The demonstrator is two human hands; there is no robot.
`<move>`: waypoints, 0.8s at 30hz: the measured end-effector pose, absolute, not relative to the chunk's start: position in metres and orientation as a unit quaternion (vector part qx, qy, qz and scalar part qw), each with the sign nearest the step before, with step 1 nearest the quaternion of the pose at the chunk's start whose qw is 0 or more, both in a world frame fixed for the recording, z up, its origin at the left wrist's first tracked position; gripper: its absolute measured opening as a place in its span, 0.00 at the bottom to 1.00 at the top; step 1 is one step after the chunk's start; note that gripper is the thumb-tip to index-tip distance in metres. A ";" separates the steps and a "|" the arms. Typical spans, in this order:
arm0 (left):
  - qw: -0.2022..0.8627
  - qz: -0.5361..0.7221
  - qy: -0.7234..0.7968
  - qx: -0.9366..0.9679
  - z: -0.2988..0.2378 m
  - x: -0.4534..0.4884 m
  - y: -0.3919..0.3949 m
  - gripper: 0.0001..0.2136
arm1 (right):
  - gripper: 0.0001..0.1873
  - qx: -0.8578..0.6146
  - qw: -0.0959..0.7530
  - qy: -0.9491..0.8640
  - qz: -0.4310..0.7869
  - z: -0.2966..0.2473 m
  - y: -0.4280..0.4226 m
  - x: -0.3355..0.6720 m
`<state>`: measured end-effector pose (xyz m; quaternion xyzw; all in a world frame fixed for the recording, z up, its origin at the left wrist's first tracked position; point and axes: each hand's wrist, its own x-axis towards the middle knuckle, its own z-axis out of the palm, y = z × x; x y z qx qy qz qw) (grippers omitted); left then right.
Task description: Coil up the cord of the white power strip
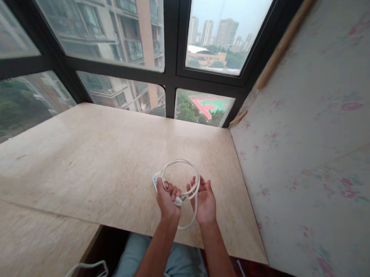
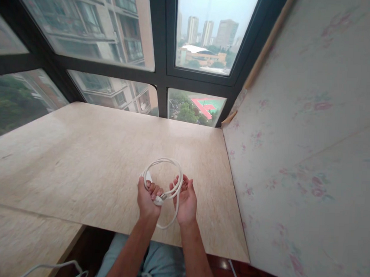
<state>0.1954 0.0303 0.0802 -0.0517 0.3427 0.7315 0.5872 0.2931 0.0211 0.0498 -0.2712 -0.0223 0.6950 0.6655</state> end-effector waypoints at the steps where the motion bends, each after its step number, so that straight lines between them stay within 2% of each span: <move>1: 0.571 0.733 0.364 -0.063 0.077 0.199 0.030 0.18 | 0.13 -0.261 0.664 -0.028 0.700 0.049 0.021 0.294; 8: 0.530 0.739 0.398 -0.120 0.064 0.213 0.030 0.16 | 0.21 -0.276 0.666 -0.108 0.685 0.034 0.015 0.286; 14: 0.498 0.743 0.437 -0.098 0.059 0.225 0.033 0.17 | 0.24 -0.327 0.645 -0.161 0.672 0.029 0.014 0.287; 24: 0.474 0.747 0.455 -0.099 0.062 0.242 0.042 0.16 | 0.29 -0.298 0.622 -0.215 0.691 0.029 0.018 0.296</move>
